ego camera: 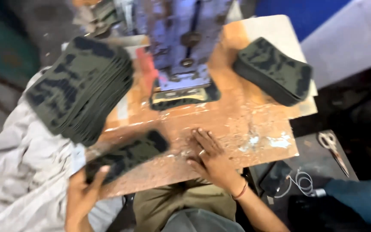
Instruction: Operating a manual stamping machine to process and stack camouflage-patterned fabric components.
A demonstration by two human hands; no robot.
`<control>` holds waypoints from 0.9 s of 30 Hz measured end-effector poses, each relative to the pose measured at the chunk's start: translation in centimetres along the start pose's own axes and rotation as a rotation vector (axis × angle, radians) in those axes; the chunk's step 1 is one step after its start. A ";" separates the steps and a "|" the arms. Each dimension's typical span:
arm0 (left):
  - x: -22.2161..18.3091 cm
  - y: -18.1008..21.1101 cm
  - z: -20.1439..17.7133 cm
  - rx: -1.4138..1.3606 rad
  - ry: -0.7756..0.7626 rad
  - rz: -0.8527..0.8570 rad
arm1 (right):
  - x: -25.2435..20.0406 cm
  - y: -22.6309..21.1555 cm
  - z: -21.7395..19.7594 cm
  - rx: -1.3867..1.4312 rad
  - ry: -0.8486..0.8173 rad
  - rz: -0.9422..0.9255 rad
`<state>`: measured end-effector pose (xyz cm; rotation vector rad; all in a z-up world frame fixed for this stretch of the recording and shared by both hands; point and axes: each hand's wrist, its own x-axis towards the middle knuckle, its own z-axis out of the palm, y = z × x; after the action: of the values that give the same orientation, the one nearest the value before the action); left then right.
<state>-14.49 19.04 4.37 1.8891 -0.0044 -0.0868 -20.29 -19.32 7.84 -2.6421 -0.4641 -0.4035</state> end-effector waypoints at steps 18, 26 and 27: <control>5.9 8.9 1.8 0.196 0.570 0.628 | -0.4 4.5 -4.3 -0.147 -0.024 0.138; 9.1 7.8 10.3 0.080 -0.037 0.192 | 1.9 1.4 -0.1 -0.044 0.108 0.205; 10.1 7.8 10.8 0.227 -0.051 0.154 | 1.7 1.6 0.1 -0.035 0.116 0.205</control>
<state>-4.81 5.89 7.83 2.1054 -0.2019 -0.0293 -18.13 -20.17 7.82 -2.6494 -0.1484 -0.4990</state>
